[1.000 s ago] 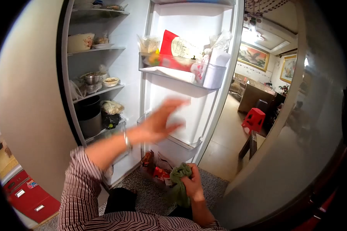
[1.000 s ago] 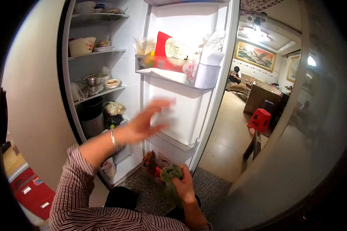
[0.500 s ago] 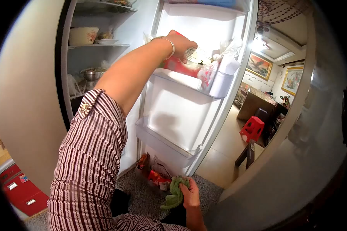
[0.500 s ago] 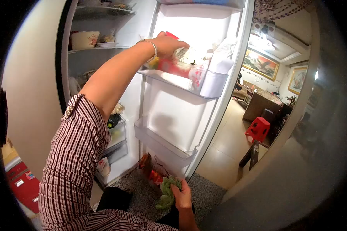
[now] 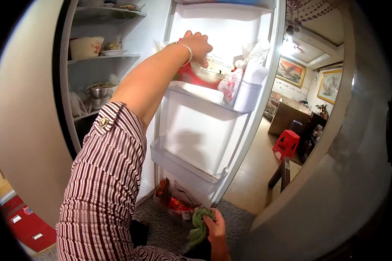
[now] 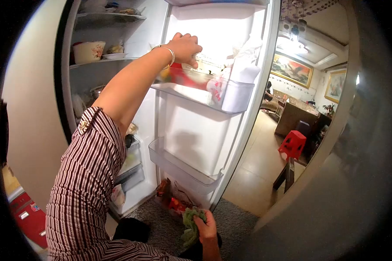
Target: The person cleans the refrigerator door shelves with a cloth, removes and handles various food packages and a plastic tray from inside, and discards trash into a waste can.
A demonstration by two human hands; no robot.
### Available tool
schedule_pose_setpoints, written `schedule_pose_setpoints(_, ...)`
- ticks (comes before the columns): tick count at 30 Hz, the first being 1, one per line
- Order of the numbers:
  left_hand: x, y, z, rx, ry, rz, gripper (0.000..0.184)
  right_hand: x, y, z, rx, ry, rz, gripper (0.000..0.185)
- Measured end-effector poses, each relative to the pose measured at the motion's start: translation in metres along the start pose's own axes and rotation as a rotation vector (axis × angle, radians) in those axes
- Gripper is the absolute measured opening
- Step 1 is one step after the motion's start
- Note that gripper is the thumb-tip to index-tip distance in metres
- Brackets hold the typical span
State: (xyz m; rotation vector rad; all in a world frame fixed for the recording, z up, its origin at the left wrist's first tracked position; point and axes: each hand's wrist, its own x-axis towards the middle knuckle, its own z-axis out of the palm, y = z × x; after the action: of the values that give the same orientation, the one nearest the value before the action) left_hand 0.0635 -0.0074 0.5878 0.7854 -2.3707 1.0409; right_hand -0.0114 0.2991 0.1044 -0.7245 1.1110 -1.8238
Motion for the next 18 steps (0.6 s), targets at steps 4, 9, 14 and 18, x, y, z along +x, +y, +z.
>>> schedule_pose_setpoints(4, 0.003, -0.008, 0.006, -0.146, -0.025, -0.073, 0.038, 0.001, -0.007, -0.003, 0.040, -0.032, -0.011, 0.022)
schedule_pose_setpoints(9, -0.002, -0.032, 0.010, -0.308, 0.190, -0.225, 0.041, 0.003, -0.005, -0.010, 0.029, -0.019, -0.050, 0.017)
schedule_pose_setpoints(14, -0.007, -0.042, 0.008, -0.396, 0.255, -0.304, 0.042, 0.003, -0.005, -0.009, 0.026, -0.014, -0.046, 0.017)
schedule_pose_setpoints(18, -0.009, -0.050, 0.003, -0.400, 0.294, -0.314, 0.043, 0.004, 0.003, -0.013, 0.033, -0.018, -0.013, 0.022)
